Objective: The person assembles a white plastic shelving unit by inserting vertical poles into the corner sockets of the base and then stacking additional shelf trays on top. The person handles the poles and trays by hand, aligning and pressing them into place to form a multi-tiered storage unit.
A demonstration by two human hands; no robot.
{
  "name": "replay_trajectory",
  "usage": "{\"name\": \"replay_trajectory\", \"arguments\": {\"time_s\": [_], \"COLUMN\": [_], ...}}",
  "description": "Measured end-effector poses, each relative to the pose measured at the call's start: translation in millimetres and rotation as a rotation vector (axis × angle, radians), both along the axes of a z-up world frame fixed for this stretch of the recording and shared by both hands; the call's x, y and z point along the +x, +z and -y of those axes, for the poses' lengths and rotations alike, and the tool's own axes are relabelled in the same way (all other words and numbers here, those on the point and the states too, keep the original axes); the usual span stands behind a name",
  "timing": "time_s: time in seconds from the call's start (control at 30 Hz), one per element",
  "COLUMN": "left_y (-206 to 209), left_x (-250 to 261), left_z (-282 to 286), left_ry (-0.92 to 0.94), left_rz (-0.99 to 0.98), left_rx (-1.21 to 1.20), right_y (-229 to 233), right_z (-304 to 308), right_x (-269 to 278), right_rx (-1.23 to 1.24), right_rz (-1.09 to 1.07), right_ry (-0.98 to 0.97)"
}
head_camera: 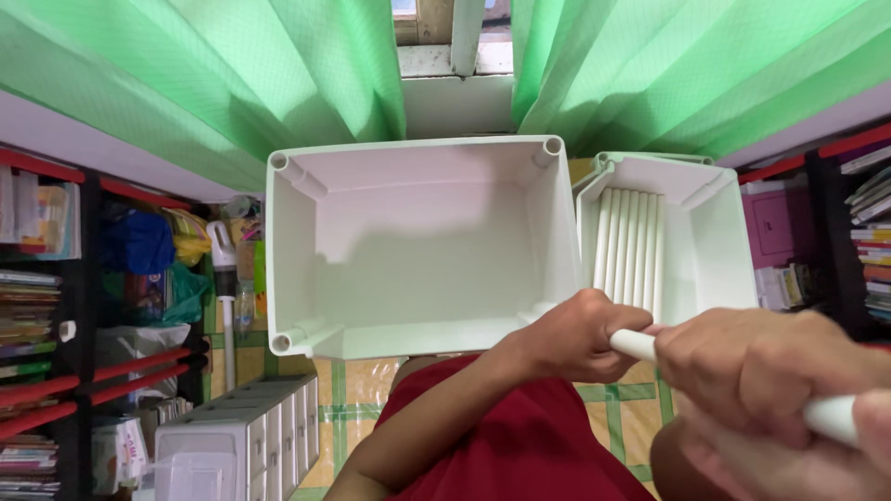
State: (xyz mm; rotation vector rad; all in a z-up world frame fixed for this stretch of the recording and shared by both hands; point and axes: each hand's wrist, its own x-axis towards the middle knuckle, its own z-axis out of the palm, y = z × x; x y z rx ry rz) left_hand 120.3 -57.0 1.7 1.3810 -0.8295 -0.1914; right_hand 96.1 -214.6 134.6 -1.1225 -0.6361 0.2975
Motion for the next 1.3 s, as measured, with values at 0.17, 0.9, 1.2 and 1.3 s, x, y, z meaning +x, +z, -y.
{"name": "replay_trajectory", "arguments": {"time_s": [0.17, 0.9, 1.2, 1.3], "left_y": [18, 23, 22, 20], "left_x": [-14, -25, -28, -38], "left_z": [6, 23, 34, 39], "left_ry": [0.195, 0.327, 0.563, 0.651], "left_rz": [0.01, 0.087, 0.094, 0.118], "left_rx": [0.001, -0.063, -0.068, -0.049], "right_y": [-13, -18, 18, 18], "right_z": [18, 16, -7, -18], "right_x": [-7, -1, 33, 27], "right_rx": [0.031, 0.038, -0.099, 0.029], "right_rz": [0.032, 0.026, 0.061, 0.029], "right_ry": [-0.009, -0.04, 0.171, 0.16]}}
